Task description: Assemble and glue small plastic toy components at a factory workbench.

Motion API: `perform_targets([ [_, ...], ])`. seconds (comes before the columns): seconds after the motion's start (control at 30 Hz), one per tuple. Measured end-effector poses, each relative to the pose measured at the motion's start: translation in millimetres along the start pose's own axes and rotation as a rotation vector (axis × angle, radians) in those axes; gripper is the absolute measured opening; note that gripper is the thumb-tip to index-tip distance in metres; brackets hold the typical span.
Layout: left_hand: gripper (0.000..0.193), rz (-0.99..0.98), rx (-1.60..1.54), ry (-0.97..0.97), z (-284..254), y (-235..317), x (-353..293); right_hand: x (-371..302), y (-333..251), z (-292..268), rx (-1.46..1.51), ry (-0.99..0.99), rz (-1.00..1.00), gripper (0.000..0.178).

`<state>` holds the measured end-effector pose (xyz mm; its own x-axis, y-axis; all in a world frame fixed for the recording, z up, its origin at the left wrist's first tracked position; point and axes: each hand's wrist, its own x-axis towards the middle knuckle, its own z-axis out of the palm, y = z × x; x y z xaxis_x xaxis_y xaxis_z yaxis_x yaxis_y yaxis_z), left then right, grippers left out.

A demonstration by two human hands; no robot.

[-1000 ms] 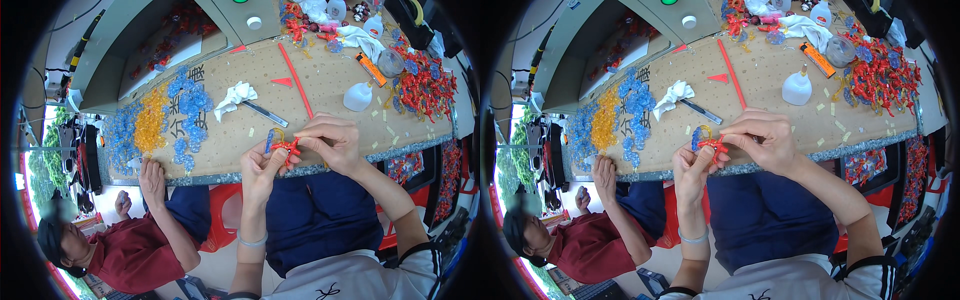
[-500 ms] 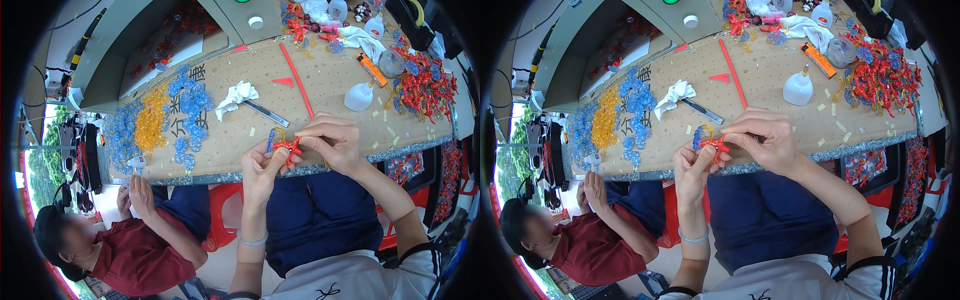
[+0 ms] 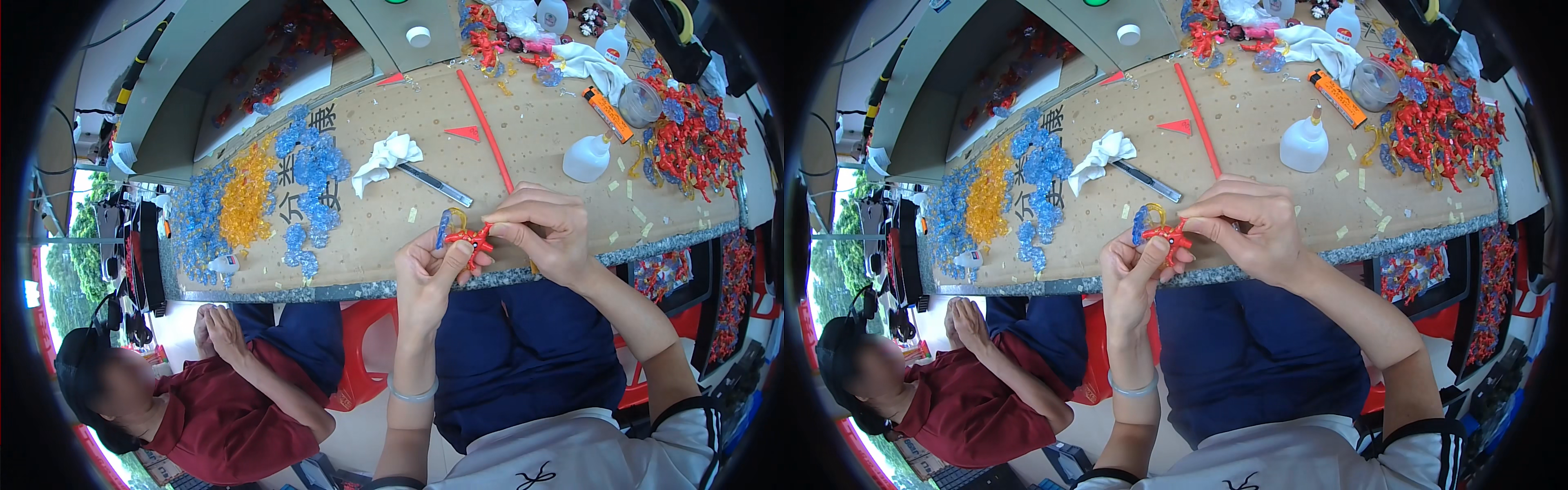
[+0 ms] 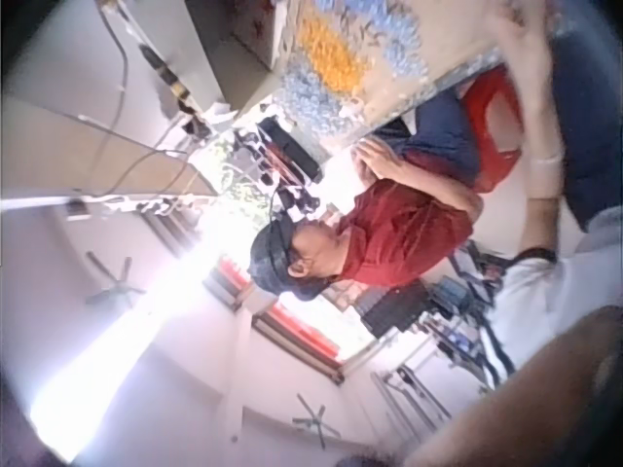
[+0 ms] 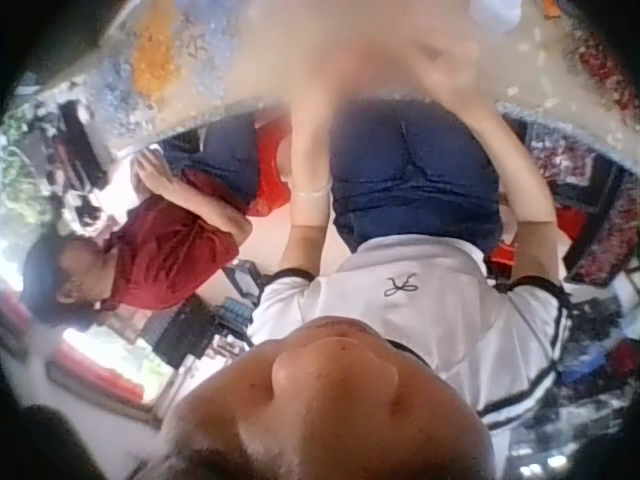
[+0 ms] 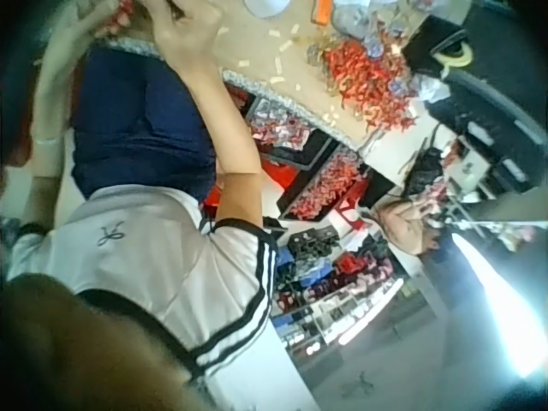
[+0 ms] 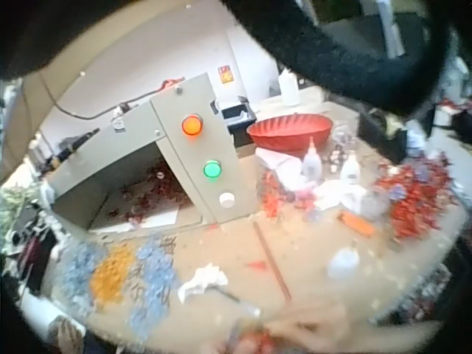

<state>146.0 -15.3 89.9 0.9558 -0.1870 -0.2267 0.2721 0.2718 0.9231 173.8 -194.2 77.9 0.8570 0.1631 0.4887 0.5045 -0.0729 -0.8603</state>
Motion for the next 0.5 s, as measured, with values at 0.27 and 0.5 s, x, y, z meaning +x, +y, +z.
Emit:
perform_targets([
  [0.27, 0.020, 0.000, 0.008, 0.004, 0.7, 0.5, 0.3, -0.5, -0.1, 0.6, 0.000, 0.012, 0.007, 0.012],
  [0.5, 0.021, 0.000, 0.019, -0.004, -0.7, -0.4, 0.6, -0.9, 0.7, 1.0, 0.012, 0.020, 0.006, 0.013],
])
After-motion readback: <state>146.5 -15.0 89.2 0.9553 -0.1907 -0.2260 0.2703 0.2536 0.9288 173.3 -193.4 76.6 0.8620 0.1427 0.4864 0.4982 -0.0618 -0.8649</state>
